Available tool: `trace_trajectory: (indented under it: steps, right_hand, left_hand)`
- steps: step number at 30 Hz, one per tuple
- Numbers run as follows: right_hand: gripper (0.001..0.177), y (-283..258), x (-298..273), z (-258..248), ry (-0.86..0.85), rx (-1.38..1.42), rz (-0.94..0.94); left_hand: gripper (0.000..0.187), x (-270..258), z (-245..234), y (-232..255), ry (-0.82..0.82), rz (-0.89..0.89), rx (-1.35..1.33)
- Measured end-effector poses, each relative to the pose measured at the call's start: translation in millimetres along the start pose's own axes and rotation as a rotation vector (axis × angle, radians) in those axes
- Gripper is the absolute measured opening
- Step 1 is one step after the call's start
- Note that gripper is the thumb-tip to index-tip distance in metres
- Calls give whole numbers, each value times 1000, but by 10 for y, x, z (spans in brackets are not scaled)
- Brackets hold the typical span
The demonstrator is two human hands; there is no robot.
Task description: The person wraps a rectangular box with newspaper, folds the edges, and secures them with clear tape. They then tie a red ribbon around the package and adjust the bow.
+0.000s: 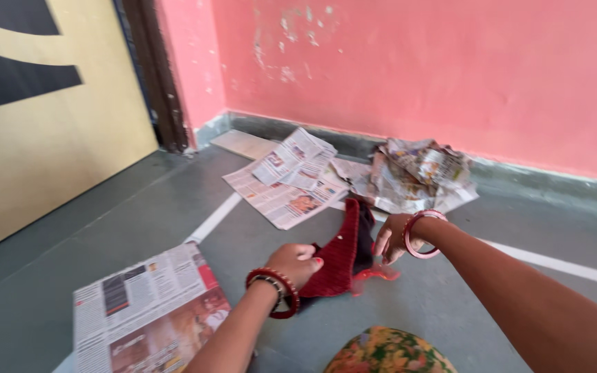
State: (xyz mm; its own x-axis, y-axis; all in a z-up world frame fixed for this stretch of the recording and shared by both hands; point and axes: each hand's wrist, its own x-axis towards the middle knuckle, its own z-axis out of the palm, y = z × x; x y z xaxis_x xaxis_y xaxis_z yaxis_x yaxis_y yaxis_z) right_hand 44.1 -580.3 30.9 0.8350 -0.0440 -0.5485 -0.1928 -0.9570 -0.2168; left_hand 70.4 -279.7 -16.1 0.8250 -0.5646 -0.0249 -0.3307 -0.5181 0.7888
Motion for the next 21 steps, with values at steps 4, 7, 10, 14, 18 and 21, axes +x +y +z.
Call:
trace_trajectory:
  steps: [4,7,10,14,18,21]
  right_hand:
    - [42,143,-71,309,-56,-88,14]
    - [42,108,-85,456,-116,-144,60]
    - [45,60,-54,586,-119,-211,127]
    - [39,6,2,525,-97,-192,106]
    - [34,-335,-8,304,-86,-145,-57]
    - [30,-817,-173,105,-62,-95,-232]
  left_hand:
    - [47,76,341,145,-141,-78,-51]
    - [47,105,479,97,-184,-43,-45]
    - [46,105,544,-24,-184,-46,-45]
    - [29,68,424,-133,-102,-15,-65]
    - [43,-94,67,-197,-5,-94,-100]
    - [48,-320,-277,-268,42,-65,-180]
